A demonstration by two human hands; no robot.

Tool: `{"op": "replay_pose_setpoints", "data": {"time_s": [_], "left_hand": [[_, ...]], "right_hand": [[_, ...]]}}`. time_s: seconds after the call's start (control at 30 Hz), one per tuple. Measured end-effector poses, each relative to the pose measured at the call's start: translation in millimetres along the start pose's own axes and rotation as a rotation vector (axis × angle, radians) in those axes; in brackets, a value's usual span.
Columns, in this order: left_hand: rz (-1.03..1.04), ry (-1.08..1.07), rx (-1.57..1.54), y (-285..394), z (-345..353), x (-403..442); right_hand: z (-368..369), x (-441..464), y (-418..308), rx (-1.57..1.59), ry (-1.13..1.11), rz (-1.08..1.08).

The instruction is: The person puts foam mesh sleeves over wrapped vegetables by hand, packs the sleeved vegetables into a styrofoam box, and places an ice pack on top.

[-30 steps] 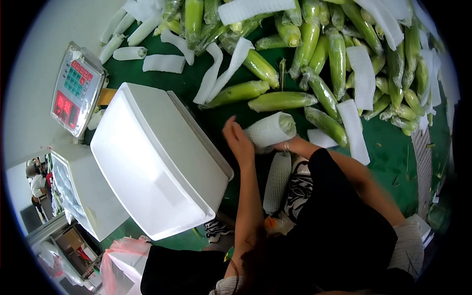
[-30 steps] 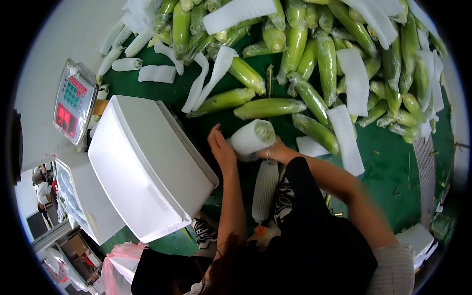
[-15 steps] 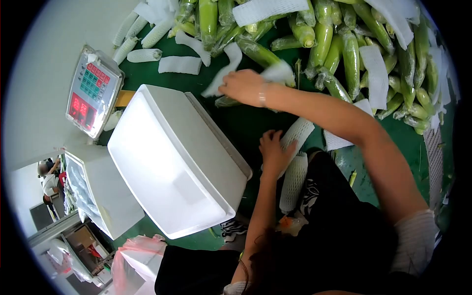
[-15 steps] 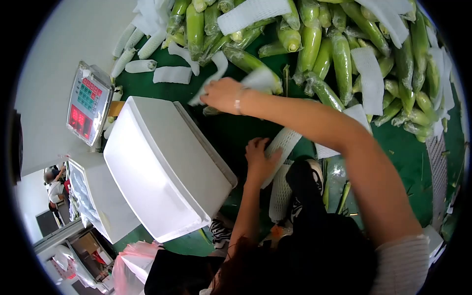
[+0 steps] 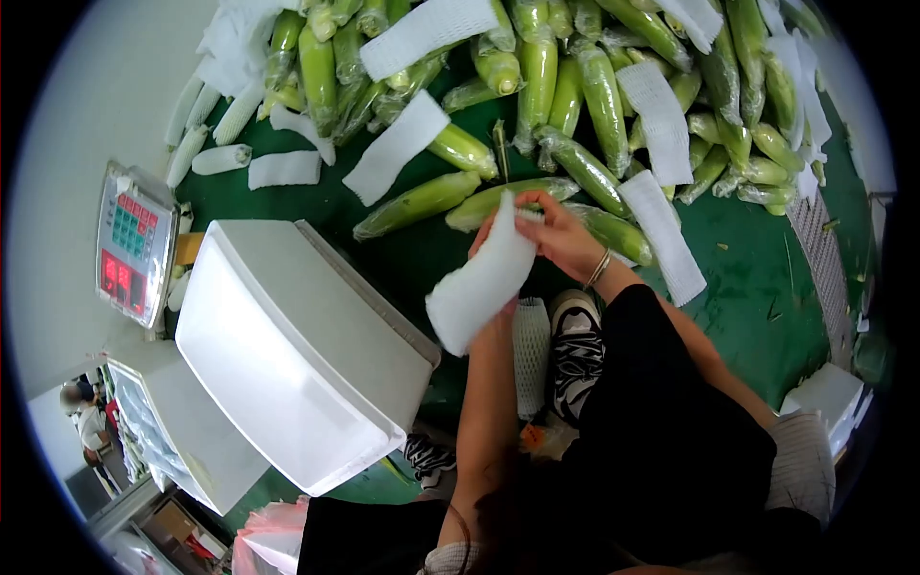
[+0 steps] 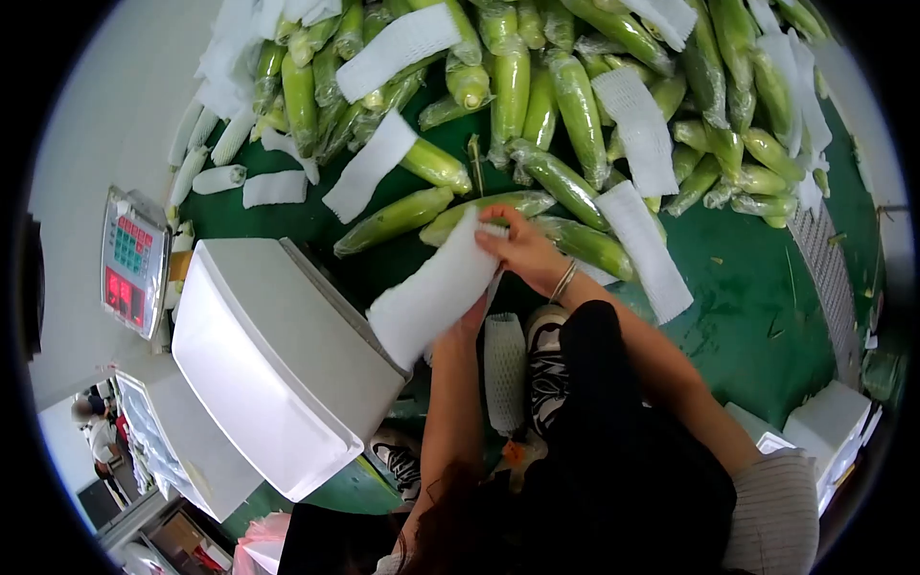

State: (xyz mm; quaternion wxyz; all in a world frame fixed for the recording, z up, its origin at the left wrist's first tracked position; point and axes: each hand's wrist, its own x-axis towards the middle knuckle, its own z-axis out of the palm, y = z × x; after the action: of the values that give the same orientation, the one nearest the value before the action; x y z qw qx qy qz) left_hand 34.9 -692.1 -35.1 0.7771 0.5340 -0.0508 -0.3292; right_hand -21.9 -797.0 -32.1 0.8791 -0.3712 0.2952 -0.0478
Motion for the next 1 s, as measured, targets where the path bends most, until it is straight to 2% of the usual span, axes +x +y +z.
{"op": "replay_pose_setpoints", "data": {"time_s": [0.07, 0.1, 0.13, 0.2, 0.23, 0.27, 0.33, 0.37, 0.4, 0.43, 0.47, 0.53, 0.6, 0.63, 0.67, 0.73, 0.8, 0.87, 0.9, 0.93, 1.0], "left_hand": [[-0.290, 0.016, -0.116, 3, -4, 6], [-0.312, 0.048, -0.299, 6, -2, 8], [-0.313, 0.049, -0.299, 6, -5, 12], [-0.237, 0.055, -0.159, 0, -11, 17], [-0.167, 0.043, -0.293, 2, -4, 21], [-0.105, 0.131, -0.307, 3, 5, 22], [-0.229, 0.102, -0.317, 10, 6, 27], [-0.227, 0.104, -0.318, 4, 3, 31], [-0.196, 0.095, -0.295, -4, -2, 34], [-0.172, 0.088, -0.270, -10, -7, 35], [-0.180, 0.097, -0.271, -11, -2, 32], [-0.028, 0.055, -0.882, -15, 19, 33], [-0.178, 0.214, -0.917, -53, 17, 34], [-0.141, 0.278, -0.686, -53, 30, 29], [-0.102, 0.339, -0.459, -56, 44, 22], [-0.086, 0.410, -0.340, -74, 63, 19], [-0.493, 0.638, -0.313, -81, 75, 23], [-0.550, 0.576, -0.367, -71, 75, 26], [-0.551, 0.497, -0.435, -65, 73, 27], [-0.547, 0.418, -0.501, -60, 69, 29], [-0.587, 0.119, -0.734, -74, 44, 28]], "right_hand": [[-9, -2, 7, -0.185, -0.001, -0.033], [-19, 7, 15, -0.243, 0.041, -0.151], [-18, 10, 8, -0.243, 0.041, -0.150], [-15, 14, -4, -0.768, 0.150, -0.492], [-10, 18, -6, -0.782, 0.185, -0.594], [-11, 25, -3, -0.717, 0.115, -0.511], [-10, 34, -2, -0.886, 0.102, -0.537], [-13, 39, -4, -0.886, 0.099, -0.536], [-16, 42, -6, -0.875, 0.215, -0.467], [-22, 44, -6, -0.859, 0.332, -0.391], [-33, 49, -15, -0.705, 0.313, -0.322], [-32, 54, -38, 0.242, 0.210, -0.033], [-52, 56, -73, 0.089, 0.010, 0.196], [-68, 65, -77, -0.228, -0.077, 0.212], [-72, 66, -82, -0.238, -0.081, 0.208], [-78, 65, -83, -1.408, -0.286, -0.251], [-87, 68, -62, -1.467, -0.261, -0.279], [-87, 68, -46, -1.828, -0.214, -0.306], [-100, 79, -43, -1.787, -0.308, -0.360], [-90, 72, -50, -1.785, -0.309, -0.370], [-47, 41, -81, -1.517, -0.361, -0.237]]}}
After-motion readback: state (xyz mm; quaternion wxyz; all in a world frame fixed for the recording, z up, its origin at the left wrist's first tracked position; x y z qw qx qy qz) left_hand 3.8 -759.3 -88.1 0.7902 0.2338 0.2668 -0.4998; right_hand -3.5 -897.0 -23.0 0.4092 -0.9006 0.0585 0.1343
